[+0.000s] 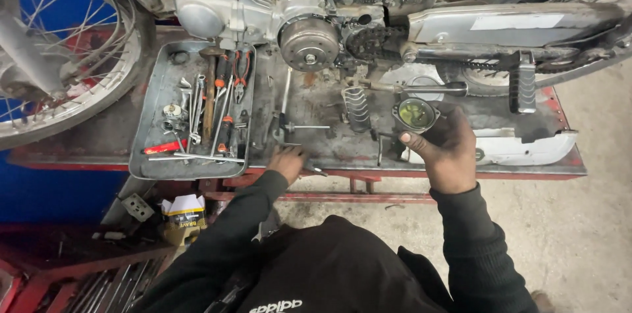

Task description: Disassembling a motorcycle carburetor on a workbench using a screwdriver, pliers, and other hand tools.

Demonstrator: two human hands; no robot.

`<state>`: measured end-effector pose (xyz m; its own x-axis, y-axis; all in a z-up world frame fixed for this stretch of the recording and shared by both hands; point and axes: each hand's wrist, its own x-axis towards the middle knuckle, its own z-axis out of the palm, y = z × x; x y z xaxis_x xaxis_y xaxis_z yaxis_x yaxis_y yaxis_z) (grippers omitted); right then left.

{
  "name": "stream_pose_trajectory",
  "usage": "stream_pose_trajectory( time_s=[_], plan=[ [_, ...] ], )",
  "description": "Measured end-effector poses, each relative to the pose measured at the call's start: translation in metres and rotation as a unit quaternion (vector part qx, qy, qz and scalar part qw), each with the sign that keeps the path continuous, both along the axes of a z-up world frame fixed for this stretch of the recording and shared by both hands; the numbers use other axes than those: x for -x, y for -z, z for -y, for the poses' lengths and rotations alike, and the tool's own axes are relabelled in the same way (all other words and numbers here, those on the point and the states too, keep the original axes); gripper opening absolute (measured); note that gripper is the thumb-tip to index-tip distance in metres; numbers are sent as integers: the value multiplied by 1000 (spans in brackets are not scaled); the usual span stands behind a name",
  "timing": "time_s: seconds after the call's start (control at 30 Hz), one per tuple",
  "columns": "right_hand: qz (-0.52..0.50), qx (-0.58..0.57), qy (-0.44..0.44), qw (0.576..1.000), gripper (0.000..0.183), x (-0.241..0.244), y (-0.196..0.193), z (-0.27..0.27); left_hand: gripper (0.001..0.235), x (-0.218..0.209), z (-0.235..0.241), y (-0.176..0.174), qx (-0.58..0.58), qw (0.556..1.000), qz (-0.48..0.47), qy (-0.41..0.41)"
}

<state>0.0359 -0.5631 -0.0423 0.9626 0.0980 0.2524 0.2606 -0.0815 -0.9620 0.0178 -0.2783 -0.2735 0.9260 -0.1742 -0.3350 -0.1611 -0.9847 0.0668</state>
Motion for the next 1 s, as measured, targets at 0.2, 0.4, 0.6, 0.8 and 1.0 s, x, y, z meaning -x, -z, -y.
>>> stream_pose_trajectory(
  time_s=[0.2, 0.4, 0.6, 0.8, 1.0],
  plan=[
    [-15, -14, -13, 1000, 59, -2, -1, -6, 46, 3, -45, 43, 18, 994, -76, -72],
    [-13, 2, -13, 1000, 59, -13, 5, -5, 50, 5, -30, 19, 51, 985, -117, -119],
    [-133, 192, 77, 969, 88, -44, -55, -61, 50, 16, -22, -6, 92, 985, -66, -126],
    [-10, 89, 54, 995, 75, -109, -15, -63, 49, 15, -22, 6, 107, 982, -62, -140],
    [5, 57, 54, 997, 72, -85, -12, -55, 48, 9, -22, 8, 172, 972, -8, -162]
  ],
)
